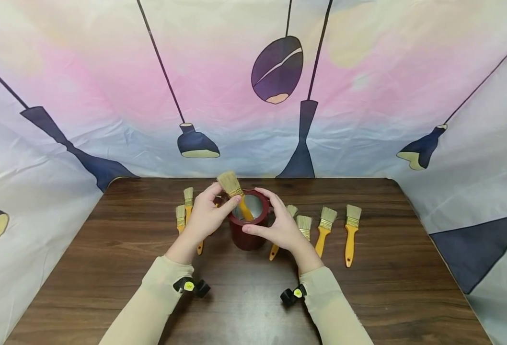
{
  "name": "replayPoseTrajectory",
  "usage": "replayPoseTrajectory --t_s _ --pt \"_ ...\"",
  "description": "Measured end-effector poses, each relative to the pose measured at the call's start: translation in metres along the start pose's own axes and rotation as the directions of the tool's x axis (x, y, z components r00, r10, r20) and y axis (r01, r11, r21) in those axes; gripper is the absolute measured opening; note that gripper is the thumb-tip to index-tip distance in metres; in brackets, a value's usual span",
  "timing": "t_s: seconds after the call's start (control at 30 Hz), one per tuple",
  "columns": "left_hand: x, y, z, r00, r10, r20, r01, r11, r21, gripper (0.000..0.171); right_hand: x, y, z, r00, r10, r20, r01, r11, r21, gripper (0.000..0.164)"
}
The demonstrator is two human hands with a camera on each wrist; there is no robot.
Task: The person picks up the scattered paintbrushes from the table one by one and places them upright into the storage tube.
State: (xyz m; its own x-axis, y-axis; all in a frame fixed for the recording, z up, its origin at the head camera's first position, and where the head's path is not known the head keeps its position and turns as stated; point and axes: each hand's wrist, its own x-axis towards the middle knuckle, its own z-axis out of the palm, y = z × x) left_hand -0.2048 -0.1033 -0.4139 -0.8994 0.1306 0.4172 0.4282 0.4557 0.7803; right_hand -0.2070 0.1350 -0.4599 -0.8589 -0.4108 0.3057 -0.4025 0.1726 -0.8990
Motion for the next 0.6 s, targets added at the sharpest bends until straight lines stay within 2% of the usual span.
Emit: replayPoseTrajectory --t_s 0.13,0.3,0.6 --pt "0.0006 -0.0007 0.0007 1.000 -0.006 0.004 0.006 0.999 -0.033 0.020 0.0003 -0.0022 -0.0002 1.000 -0.001 0.006 0.000 1.000 0.018 0.096" --pt "0.0011 0.0002 -0.0025 1.000 -0.024 0.002 0.024 0.995 -0.092 0.034 0.0005 -0.0034 0.0003 1.000 0.020 0.003 -0.020 1.000 -0.001 0.096" --pt "0.0022 -0.0003 -0.0080 0.999 -0.031 0.024 0.034 0.993 -0.115 0.039 -0.0021 -0.0031 0.0004 0.999 0.039 -0.014 -0.039 0.999 -0.016 0.097"
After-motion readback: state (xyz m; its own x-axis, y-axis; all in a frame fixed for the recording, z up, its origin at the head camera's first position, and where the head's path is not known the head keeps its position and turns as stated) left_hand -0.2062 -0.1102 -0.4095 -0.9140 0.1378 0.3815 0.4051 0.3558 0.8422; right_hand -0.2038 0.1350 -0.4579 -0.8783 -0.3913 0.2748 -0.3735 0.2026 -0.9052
